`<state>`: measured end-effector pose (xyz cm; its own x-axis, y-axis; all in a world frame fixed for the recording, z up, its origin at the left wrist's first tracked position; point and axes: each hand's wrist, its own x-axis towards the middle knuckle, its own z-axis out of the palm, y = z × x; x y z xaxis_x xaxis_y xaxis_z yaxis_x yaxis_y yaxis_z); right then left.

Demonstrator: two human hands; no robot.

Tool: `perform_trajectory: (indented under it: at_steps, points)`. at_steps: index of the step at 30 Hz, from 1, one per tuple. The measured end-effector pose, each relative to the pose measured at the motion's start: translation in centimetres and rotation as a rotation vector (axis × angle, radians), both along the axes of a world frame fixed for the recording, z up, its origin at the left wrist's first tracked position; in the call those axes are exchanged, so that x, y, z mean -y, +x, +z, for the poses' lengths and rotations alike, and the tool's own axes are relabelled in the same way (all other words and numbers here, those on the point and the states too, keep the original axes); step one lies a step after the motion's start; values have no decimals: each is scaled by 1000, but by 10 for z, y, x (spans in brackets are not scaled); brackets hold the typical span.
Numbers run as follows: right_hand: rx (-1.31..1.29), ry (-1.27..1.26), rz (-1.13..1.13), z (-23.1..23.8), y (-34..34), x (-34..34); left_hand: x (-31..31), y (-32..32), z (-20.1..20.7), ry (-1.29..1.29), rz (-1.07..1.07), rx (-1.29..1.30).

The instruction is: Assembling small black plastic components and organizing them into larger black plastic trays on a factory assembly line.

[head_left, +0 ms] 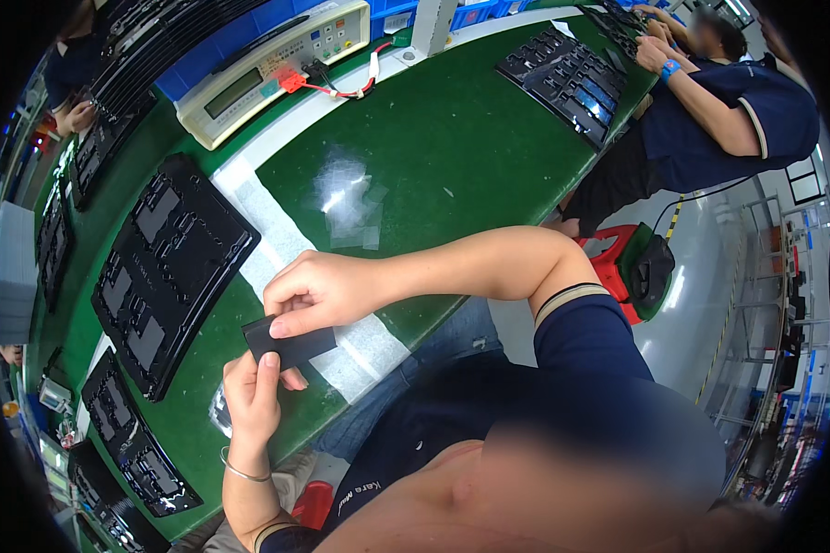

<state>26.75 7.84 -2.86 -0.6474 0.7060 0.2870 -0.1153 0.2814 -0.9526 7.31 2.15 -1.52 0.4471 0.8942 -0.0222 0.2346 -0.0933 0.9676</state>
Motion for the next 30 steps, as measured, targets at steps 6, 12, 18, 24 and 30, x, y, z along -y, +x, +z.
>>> perform_trajectory:
  at_steps: [6,12,18,24,30]
  points:
    - [54,138,-25,-2,3,-4,1,-2,-5,-14,-27,-7]
    - [60,104,103,-1,6,-2,4,3,-1,-94,-77,100]
    - [-10,154,30,-6,2,-3,4,3,-2,-133,-97,129]
    - [93,-8,95,2,6,-1,5,3,-2,-219,-100,241]
    - [-192,-299,289,4,2,1,3,1,-6,-302,-199,399]
